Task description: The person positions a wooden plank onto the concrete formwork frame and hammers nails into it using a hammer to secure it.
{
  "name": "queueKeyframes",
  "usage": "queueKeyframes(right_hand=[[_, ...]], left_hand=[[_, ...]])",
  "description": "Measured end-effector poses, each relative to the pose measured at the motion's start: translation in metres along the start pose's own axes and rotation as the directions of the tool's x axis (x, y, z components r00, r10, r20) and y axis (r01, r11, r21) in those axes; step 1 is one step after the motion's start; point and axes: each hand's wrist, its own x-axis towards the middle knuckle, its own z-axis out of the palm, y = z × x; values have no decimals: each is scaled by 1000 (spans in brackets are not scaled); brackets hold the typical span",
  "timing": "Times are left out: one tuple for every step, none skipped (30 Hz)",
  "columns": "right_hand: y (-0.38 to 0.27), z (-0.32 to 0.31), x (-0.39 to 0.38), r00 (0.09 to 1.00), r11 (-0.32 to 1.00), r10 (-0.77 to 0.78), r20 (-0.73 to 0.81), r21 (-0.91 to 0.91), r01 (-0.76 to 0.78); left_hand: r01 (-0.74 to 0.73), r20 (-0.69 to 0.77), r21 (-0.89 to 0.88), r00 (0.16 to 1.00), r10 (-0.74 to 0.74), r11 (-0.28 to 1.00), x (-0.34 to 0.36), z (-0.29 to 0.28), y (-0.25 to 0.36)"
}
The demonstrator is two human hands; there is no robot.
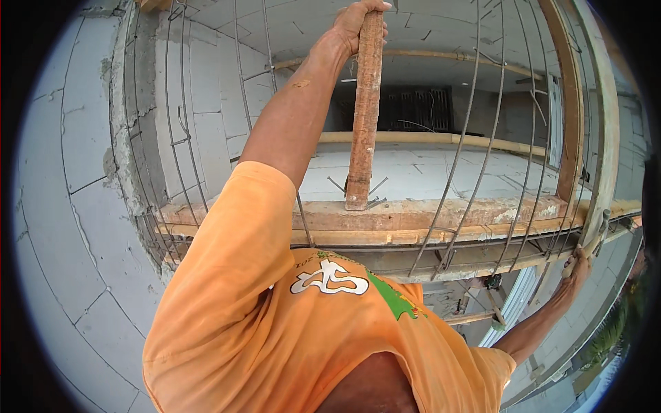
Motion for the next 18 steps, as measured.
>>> queueKeyframes(right_hand=[[-12, -2, -12, 1000, 1000, -11, -17, -14, 10], [-25, 7, -29, 995, 995, -69, -69, 62, 73], [-37, 19, -43, 985, 980, -123, -123, 144, 141], [-52, 15, -54, 974, 969, -164, -157, 160, 189], [-76, 29, -74, 971, 965, -172, -166, 171, 200], [-109, 54, -103, 957, 950, -220, -187, 182, 254], [-135, 78, -129, 941, 930, -268, -208, 200, 309], [-156, 96, -149, 926, 898, -341, -163, 235, 372], [-175, 117, -165, 896, 853, -424, -133, 274, 444], [-193, 142, -184, 848, 823, -499, -181, 208, 529], [-202, 178, -198, 804, 795, -556, -210, 150, 588], [-227, 203, -217, 761, 728, -636, -131, 226, 647], [-251, 224, -233, 701, 657, -711, -54, 303, 690], [-271, 241, -246, 710, 685, -699, 91, 370, 627], [-289, 260, -254, 693, 716, -679, 244, 428, 552], [-303, 276, -252, 664, 756, -650, 369, 407, 513], [-310, 301, -248, 620, 799, -602, 503, 383, 465], [-318, 331, -247, 603, 816, -577, 550, 425, 393]], left_hand=[[-68, -43, 57, 997, 70, 996, -17, 28, -4], [-146, -93, 131, 983, 158, 981, -31, 43, 3], [-164, -89, 132, 980, 177, 978, -33, 43, 9], [-138, -44, 129, 988, 145, 982, -22, 45, -1], [-122, -15, 151, 992, 125, 981, -19, 46, 0], [-136, -9, 160, 990, 139, 978, -24, 47, 4], [-124, -54, 165, 989, 134, 978, -33, 49, 10], [-125, -87, 165, 986, 141, 978, -38, 49, 18], [-108, -100, 155, 987, 124, 982, -36, 46, 18], [-96, -111, 145, 987, 113, 985, -35, 43, 15], [-95, -124, 139, 986, 113, 986, -35, 34, 8], [-95, -110, 114, 988, 108, 989, -36, 36, 4], [-102, -112, 103, 987, 114, 989, -38, 41, 6], [-103, -121, 89, 986, 113, 991, -41, 45, 6], [-108, -122, 94, 985, 119, 990, -44, 44, 7], [-108, -109, 92, 987, 118, 990, -43, 50, 8], [-137, -105, 96, 984, 147, 986, -47, 50, 11], [-134, -114, 99, 983, 145, 986, -51, 53, 11]])
